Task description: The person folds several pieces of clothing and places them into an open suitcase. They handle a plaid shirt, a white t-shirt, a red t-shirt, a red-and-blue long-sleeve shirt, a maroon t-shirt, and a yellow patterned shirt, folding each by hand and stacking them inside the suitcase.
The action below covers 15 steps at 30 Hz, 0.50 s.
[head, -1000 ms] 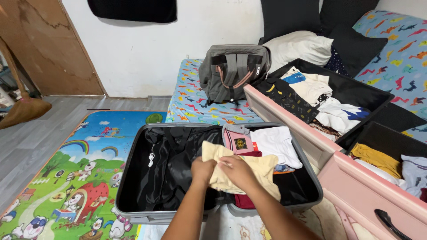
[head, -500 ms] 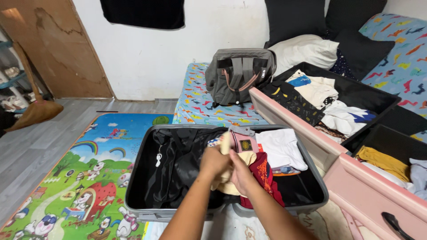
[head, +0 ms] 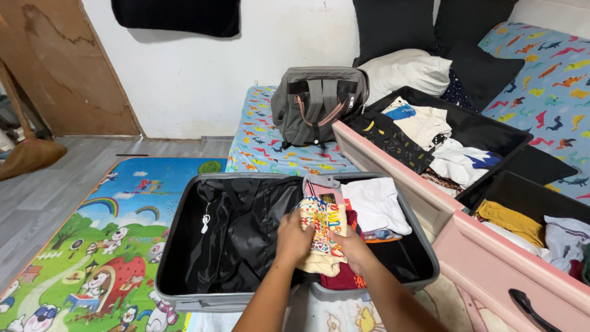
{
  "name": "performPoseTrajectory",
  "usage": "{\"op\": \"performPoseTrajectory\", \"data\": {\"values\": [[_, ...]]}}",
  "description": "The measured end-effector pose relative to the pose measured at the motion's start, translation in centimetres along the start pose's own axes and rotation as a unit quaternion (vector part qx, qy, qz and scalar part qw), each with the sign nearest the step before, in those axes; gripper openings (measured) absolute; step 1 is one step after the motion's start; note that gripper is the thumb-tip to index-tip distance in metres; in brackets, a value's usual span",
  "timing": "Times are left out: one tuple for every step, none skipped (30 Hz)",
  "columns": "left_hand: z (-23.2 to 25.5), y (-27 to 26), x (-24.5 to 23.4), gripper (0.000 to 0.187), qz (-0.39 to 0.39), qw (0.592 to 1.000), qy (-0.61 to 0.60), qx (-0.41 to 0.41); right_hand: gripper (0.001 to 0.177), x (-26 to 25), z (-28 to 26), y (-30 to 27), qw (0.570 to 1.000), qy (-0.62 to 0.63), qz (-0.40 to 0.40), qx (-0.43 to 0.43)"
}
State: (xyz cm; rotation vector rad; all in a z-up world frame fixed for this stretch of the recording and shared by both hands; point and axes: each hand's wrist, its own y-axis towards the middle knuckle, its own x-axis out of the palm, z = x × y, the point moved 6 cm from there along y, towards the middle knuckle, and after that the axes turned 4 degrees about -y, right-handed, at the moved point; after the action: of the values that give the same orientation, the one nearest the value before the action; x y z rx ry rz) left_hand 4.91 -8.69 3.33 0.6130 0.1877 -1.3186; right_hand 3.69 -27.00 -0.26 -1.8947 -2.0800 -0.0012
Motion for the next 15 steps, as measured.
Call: {"op": "performPoseTrajectory", "data": {"values": [[-0.9,0.1,-0.1,0.068,-0.005,0.997,-0.033,-0.067,0.036,0.2,-0.1,-0.2,1.000,0.020,0.007,0.007],[-1.8,0.4,-0.2,0.073,-0.010,0.989,-0.065,-0.133,0.036,0.5,-0.5,-0.2,0.999,0.047,0.008,-0.003],[-2.9,0.4,-0.2,0.079,-0.016,0.975,-0.096,-0.199,0.036,0.9,-1.1,-0.2,0.997,0.074,0.009,-0.011],[-3.7,0.4,-0.3,0.081,-0.023,0.962,-0.134,-0.237,0.036,1.3,-1.5,-0.2,0.995,0.101,0.010,-0.020],[-4.4,0.6,-0.4,0.084,-0.030,0.946,-0.171,-0.273,0.036,1.8,-1.8,-0.2,0.991,0.134,-0.004,-0.017],[-5.1,0.6,-0.4,0.086,-0.036,0.928,-0.207,-0.309,0.037,2.2,-1.9,-0.3,0.986,0.167,-0.019,-0.013],[-5.4,0.7,-0.4,0.087,-0.044,0.925,-0.222,-0.304,0.037,2.5,-1.9,-0.3,0.979,0.199,-0.033,-0.010],[-5.7,0.9,-0.4,0.088,-0.052,0.923,-0.236,-0.300,0.038,2.3,-1.5,-0.2,0.982,0.187,-0.015,-0.001],[-5.9,0.9,-0.2,0.089,-0.060,0.920,-0.251,-0.295,0.039,2.0,-0.8,-0.2,0.985,0.175,0.002,0.008],[-5.9,0.8,0.0,0.087,-0.071,0.933,-0.229,-0.269,0.039,1.7,0.1,-0.3,0.986,0.162,0.020,0.017],[-5.9,0.6,0.3,0.085,-0.082,0.944,-0.206,-0.243,0.040,1.2,1.1,-0.4,0.993,0.111,0.047,0.020],[-5.9,0.6,0.7,0.086,-0.093,0.954,-0.184,-0.216,0.041,0.6,2.3,-0.5,0.995,0.059,0.073,0.024],[-5.9,0.5,1.3,0.081,-0.100,0.964,-0.140,-0.203,0.042,-0.2,3.2,-0.6,0.994,0.007,0.101,0.028],[-5.9,0.3,1.9,0.078,-0.107,0.971,-0.095,-0.190,0.042,-0.7,3.8,-0.4,0.995,-0.005,0.102,0.009],[-6.0,0.2,2.4,0.075,-0.114,0.977,-0.050,-0.176,0.042,-1.1,4.3,-0.1,0.995,-0.017,0.103,-0.011]]}}
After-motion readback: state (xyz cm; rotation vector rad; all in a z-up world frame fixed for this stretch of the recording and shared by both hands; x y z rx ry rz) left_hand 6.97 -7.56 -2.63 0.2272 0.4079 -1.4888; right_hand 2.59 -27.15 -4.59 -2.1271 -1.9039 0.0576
